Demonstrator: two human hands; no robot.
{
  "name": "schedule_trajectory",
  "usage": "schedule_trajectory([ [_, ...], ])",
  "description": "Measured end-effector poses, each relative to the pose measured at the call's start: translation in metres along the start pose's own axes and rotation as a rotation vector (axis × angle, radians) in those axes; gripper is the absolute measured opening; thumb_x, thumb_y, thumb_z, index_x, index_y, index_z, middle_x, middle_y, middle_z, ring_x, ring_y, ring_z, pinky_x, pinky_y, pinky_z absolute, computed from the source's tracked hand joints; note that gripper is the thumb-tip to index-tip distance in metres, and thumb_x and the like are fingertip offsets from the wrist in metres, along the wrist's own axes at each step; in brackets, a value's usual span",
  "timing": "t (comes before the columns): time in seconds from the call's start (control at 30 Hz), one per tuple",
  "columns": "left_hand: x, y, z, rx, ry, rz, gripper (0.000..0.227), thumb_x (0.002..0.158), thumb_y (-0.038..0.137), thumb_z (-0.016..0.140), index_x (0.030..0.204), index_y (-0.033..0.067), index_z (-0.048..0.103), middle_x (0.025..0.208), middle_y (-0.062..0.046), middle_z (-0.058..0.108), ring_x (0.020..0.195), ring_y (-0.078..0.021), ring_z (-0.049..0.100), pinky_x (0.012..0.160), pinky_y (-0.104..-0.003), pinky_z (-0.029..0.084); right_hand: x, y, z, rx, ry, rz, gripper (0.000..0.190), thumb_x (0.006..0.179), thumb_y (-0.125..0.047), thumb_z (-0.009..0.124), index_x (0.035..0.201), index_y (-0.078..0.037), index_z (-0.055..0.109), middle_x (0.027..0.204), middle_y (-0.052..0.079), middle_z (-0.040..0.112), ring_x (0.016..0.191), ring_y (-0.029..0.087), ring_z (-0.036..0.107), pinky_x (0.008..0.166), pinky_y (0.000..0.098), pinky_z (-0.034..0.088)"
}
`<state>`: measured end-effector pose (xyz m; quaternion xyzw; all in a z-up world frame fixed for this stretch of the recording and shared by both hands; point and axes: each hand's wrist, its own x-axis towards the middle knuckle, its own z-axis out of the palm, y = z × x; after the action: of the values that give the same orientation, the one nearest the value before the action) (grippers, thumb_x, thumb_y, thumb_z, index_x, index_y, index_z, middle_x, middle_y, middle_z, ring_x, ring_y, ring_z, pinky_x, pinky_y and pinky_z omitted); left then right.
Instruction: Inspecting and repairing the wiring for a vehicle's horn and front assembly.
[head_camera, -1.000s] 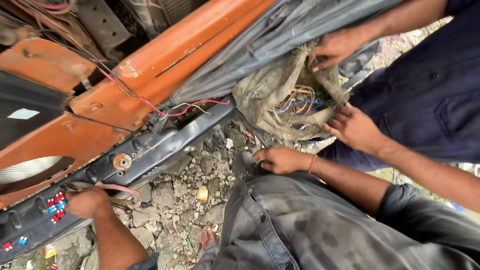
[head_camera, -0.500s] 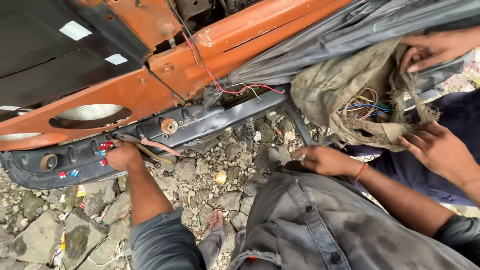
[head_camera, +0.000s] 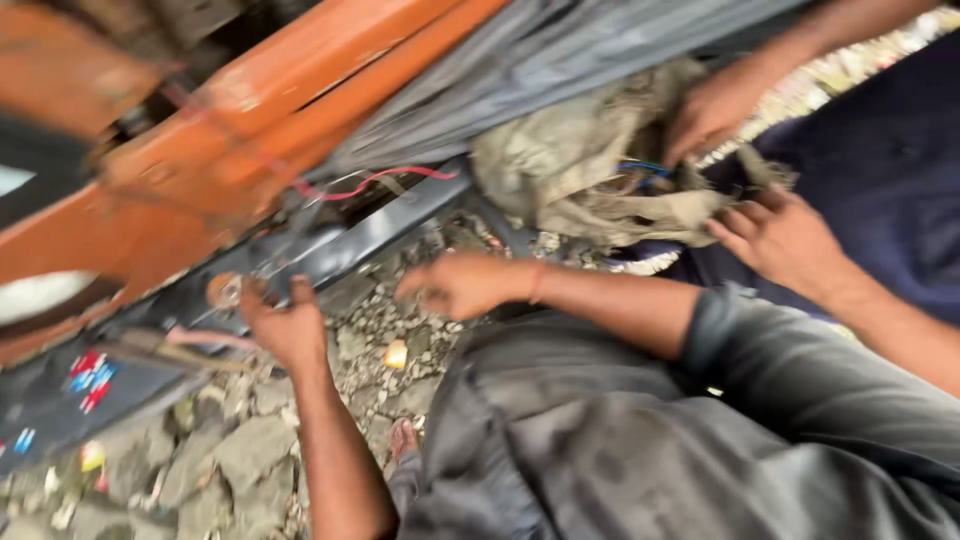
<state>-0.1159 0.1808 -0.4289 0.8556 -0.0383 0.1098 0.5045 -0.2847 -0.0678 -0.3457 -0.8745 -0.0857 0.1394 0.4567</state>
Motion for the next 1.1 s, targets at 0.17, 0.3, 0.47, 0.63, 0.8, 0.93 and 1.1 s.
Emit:
schedule_trajectory([
  [0.17, 0.004, 0.026, 0.039, 0.266, -0.236, 0.286, 0.091, 0.085, 0.019, 0.088, 0.152, -0.0157, 0.037, 0.146, -0.036, 0.044, 0.138, -0.0467, 0.043, 0.117, -0.053, 0.034, -0.021, 0.015, 0.017, 0.009, -0.028, -0.211, 0.041, 0.092, -0.022, 0.066, 0.132, -0.014, 0.063, 0.122, 0.014, 0.072, 0.107, 0.035, 0.069, 0.093, 0.0468, 0.054],
  [0.3, 0.023, 0.014, 0.054, 0.474, -0.252, 0.352, 0.098, 0.081, 0.027, 0.093, 0.15, -0.0169, 0.038, 0.146, -0.038, 0.047, 0.138, -0.0512, 0.044, 0.117, -0.055, 0.033, -0.053, 0.026, -0.005, 0.0, 0.096, -0.298, 0.039, 0.094, -0.021, 0.065, 0.132, -0.012, 0.062, 0.128, 0.014, 0.069, 0.115, 0.037, 0.066, 0.097, 0.0471, 0.052],
  [0.47, 0.031, -0.01, 0.068, 0.495, -0.253, 0.345, 0.093, 0.082, 0.026, 0.092, 0.148, -0.0168, 0.042, 0.143, -0.038, 0.052, 0.134, -0.0515, 0.049, 0.117, -0.053, 0.036, -0.119, 0.018, -0.044, 0.081, 0.281, -0.214, 0.035, 0.096, -0.018, 0.063, 0.13, -0.011, 0.063, 0.128, 0.013, 0.07, 0.111, 0.035, 0.068, 0.095, 0.0456, 0.054],
  [0.63, 0.039, -0.032, 0.068, 0.4, -0.202, 0.322, 0.083, 0.088, 0.022, 0.09, 0.148, -0.0156, 0.046, 0.145, -0.036, 0.056, 0.136, -0.0485, 0.053, 0.119, -0.05, 0.039, -0.16, 0.028, -0.058, 0.096, 0.378, -0.111, 0.032, 0.095, -0.016, 0.065, 0.127, -0.008, 0.065, 0.123, 0.014, 0.07, 0.105, 0.034, 0.07, 0.09, 0.0439, 0.056],
  [0.8, 0.04, -0.049, 0.074, 0.128, -0.172, 0.304, 0.087, 0.09, 0.015, 0.086, 0.15, -0.0185, 0.033, 0.146, -0.034, 0.048, 0.137, -0.0443, 0.051, 0.118, -0.048, 0.039, -0.187, 0.039, -0.077, 0.041, 0.496, 0.006, 0.026, 0.091, -0.011, 0.067, 0.116, -0.006, 0.071, 0.113, 0.013, 0.074, 0.099, 0.033, 0.071, 0.084, 0.0425, 0.057],
  [0.93, -0.03, 0.026, 0.054, 0.482, -0.049, 0.187, 0.063, 0.097, 0.015, 0.081, 0.141, -0.0109, 0.044, 0.134, -0.029, 0.052, 0.123, -0.0371, 0.055, 0.107, -0.045, 0.044, -0.213, 0.066, -0.102, -0.094, 0.699, 0.133, 0.033, 0.074, -0.004, 0.068, 0.107, -0.007, 0.074, 0.105, 0.014, 0.075, 0.092, 0.034, 0.073, 0.078, 0.0419, 0.058],
  [1.1, -0.084, 0.168, 0.077, 0.18, -0.835, 0.004, 0.042, 0.092, 0.022, 0.073, 0.13, 0.0079, 0.065, 0.098, -0.003, 0.073, 0.087, -0.0138, 0.069, 0.079, -0.031, 0.055, -0.21, 0.134, -0.117, -0.237, 0.884, 0.529, 0.02, 0.087, -0.005, 0.065, 0.102, -0.006, 0.078, 0.085, 0.018, 0.072, 0.076, 0.039, 0.072, 0.069, 0.0463, 0.057],
])
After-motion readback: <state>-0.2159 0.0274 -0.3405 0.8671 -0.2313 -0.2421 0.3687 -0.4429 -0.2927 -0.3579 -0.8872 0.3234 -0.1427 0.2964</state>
